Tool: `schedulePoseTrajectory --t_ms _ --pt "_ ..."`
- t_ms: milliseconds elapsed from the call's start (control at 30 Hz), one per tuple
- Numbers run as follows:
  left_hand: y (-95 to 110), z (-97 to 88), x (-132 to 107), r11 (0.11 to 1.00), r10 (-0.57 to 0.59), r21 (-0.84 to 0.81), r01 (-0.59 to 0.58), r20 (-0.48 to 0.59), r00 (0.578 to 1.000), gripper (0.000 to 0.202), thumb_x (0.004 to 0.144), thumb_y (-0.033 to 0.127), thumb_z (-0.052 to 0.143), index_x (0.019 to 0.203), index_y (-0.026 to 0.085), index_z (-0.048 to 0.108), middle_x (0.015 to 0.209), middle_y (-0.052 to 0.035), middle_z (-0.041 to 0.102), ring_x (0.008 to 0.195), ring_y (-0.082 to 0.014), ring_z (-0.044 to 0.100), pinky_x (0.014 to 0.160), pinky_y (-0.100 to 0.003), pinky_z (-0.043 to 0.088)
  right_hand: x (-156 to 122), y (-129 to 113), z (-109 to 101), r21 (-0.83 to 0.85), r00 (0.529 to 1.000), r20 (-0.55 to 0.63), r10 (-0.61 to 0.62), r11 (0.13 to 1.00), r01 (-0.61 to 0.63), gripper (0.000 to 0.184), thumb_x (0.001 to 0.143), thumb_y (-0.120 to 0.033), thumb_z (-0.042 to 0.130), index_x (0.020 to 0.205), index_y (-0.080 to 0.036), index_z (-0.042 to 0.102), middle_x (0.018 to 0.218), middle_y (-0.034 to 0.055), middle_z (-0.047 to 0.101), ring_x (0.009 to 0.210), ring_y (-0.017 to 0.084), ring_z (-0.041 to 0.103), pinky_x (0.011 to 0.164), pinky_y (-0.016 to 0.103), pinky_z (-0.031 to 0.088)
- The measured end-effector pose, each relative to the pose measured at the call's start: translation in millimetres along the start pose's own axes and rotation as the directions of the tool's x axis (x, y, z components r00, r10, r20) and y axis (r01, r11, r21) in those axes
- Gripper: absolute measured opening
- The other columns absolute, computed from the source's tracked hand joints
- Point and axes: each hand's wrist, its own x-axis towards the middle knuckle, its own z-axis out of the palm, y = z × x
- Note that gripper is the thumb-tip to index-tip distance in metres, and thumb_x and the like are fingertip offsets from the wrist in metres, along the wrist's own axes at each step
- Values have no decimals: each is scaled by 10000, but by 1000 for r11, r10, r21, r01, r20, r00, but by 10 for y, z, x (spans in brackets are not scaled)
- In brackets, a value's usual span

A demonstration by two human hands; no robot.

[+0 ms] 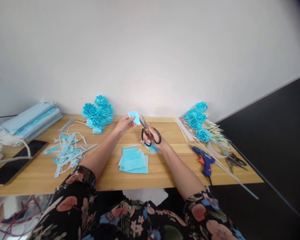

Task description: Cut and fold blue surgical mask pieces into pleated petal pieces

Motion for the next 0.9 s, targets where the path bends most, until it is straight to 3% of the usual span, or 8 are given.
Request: schedulePoseTrajectory --t_ms 167,600,900 --pt "3 33 -24 999 -12 50 10 30 999 539 573 518 883 820 99 652 637 -54 707 488 -134 634 515 -232 491 0 13 -19 -13 1000 -1 16 1000 -16 797 815 -775 526 1347 -182 549 482 -87 490 357 77 345 639 321 587" --pt "-46 92 -58 993 -40 109 35 48 998 574 557 576 869 791 106 637 577 -42 678 480 -131 619 527 -230 484 17 23 43 3 995 -94 -42 999 42 725 828 -742 547 1256 -160 611 473 -78 489 348 73 364 567 288 577" --pt "-70 19 -29 997 -21 75 19 30 999 577 579 564 860 833 108 615 609 -29 691 480 -116 623 527 -219 494 14 13 105 -48 980 -194 -54 998 46 720 839 -718 560 1313 -176 547 465 -102 460 319 71 348 395 221 445"
